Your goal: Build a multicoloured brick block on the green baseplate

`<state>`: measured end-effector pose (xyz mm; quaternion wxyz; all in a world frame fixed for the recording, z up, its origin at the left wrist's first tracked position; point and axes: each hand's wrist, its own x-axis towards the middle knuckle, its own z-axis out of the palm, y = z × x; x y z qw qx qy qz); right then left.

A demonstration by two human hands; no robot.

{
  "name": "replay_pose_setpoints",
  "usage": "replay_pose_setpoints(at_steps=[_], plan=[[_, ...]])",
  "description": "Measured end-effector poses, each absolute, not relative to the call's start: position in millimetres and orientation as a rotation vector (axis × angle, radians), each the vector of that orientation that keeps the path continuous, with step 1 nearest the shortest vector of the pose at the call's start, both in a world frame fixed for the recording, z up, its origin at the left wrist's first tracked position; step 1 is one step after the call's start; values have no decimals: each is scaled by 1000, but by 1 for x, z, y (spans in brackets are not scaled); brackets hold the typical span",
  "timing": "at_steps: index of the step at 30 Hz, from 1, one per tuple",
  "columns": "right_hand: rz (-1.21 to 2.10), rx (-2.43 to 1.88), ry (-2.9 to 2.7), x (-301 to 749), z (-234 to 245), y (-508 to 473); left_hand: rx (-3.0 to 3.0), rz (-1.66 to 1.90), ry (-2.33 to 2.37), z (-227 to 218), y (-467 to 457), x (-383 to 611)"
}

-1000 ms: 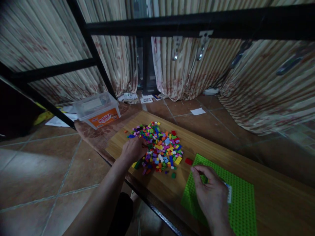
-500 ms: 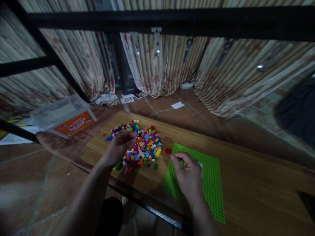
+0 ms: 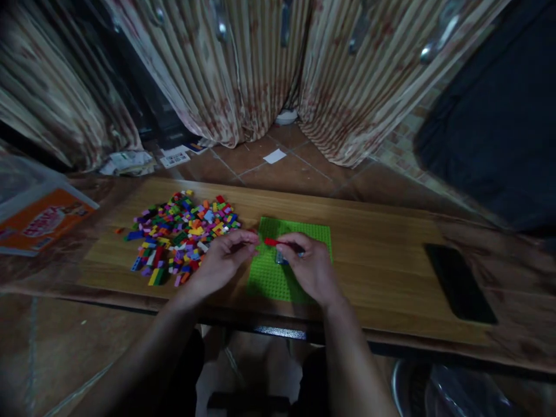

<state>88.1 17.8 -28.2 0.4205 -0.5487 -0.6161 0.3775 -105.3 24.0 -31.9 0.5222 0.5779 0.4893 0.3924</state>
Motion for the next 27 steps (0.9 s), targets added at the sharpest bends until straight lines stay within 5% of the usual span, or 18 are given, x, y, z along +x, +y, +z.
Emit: replay_pose_setpoints(at_steps=[27], plan=[[654,-1483,-2052,134,-41,-1,1678,542,1429,-39,38,-62]])
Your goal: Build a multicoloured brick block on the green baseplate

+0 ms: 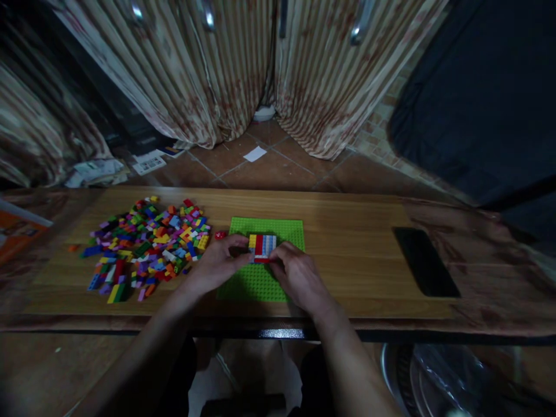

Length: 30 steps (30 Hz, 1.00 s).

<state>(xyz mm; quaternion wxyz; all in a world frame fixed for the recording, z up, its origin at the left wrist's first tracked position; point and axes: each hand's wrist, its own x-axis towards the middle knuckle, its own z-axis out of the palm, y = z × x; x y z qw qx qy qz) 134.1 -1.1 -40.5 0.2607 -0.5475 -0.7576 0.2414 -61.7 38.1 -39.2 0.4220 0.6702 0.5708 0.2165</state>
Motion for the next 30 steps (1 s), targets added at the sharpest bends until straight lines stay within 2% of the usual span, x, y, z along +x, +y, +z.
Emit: replay_pose_setpoints(at_steps=[20,26,30], plan=[[649,-1469,-1878,127,-53,2,1696,461,1723,-41,36,-42],[828,-1518,-1697,142,-58,5,1665,432,1727,-33,34,-44],[833,-1627,-1502,155,-53,9,1647,438,1727,-33,32,-44]])
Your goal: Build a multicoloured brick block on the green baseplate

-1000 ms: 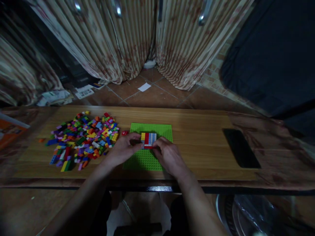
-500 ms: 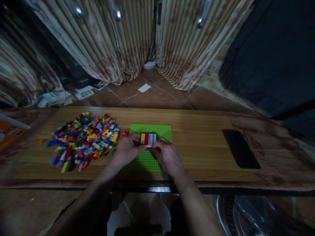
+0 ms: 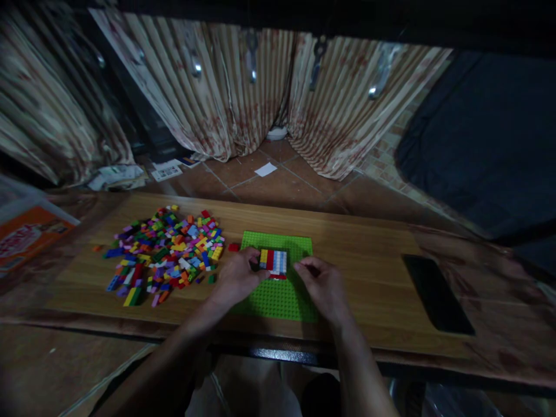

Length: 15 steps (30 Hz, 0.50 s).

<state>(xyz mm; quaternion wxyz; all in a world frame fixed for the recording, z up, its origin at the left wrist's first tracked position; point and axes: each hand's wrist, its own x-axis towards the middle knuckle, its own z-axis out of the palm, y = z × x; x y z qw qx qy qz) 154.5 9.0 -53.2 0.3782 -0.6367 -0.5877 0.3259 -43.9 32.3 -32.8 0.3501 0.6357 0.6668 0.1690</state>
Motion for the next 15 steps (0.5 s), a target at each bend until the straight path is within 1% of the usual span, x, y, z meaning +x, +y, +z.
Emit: replay_pose_setpoints(at_steps=[6,15], plan=[[995,-1713,-1654,143,-51,11,1659,451,1728,-35,29,-43],[1017,-1916,-1690,143,-54,14,1642,462,1758,-36,26,-42]])
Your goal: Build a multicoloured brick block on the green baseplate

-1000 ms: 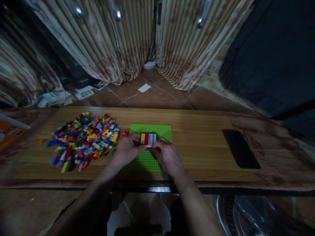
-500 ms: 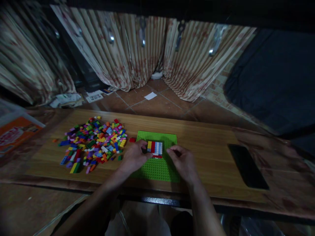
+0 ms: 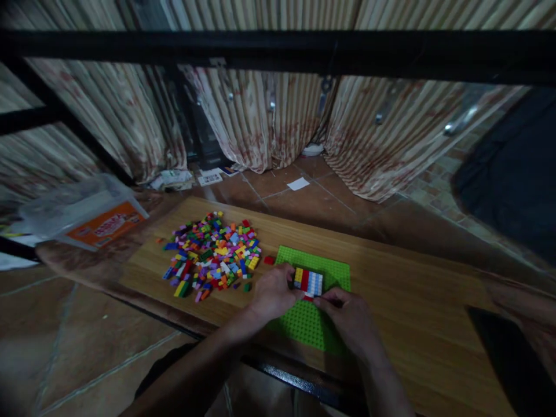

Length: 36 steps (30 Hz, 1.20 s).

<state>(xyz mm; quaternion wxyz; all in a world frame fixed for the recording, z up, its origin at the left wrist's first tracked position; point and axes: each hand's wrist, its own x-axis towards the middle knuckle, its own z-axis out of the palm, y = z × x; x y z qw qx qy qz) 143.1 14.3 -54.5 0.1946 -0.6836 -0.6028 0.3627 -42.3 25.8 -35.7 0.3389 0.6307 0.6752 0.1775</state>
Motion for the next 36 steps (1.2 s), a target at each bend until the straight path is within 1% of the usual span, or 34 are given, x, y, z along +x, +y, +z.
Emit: replay_pose_setpoints(at_steps=[7,9,11,14,17,19,22,25,29,33,36], plan=[[1028,-2002,-1786,150,-47,19,1642,425,1710,-31,24,-44],[999,-2045,-1708,152,-36,19,1641,434,1665,-30,24,-47],[878,-2153,-1524,149,-24,20,1612,455,1616,-28,24,-51],[669,-2104,-1323,130,-11,23,1547,546,1589,-23,24,-61],[651,-1902,-1265,97,-14,24,1497,786,1571,-17,28,-79],[715,-1766,-1329,74,-21,22,1438,968,1548,-14,34,-99],[791,-1586,-1641,44,-32,13,1352,1245,1567,-15,45,-137],[829,-1377,-1969,21,-39,5,1224,1391,1655,-18,52,-173],[756,-1378,-2181,1,-49,3,1141,1422,1696,-19,51,-196],[628,-1470,-2292,-12,-57,6,1203,1353,1668,-16,48,-192],[667,-1448,-2280,-14,-56,6,1216,1333,1635,-16,48,-185]])
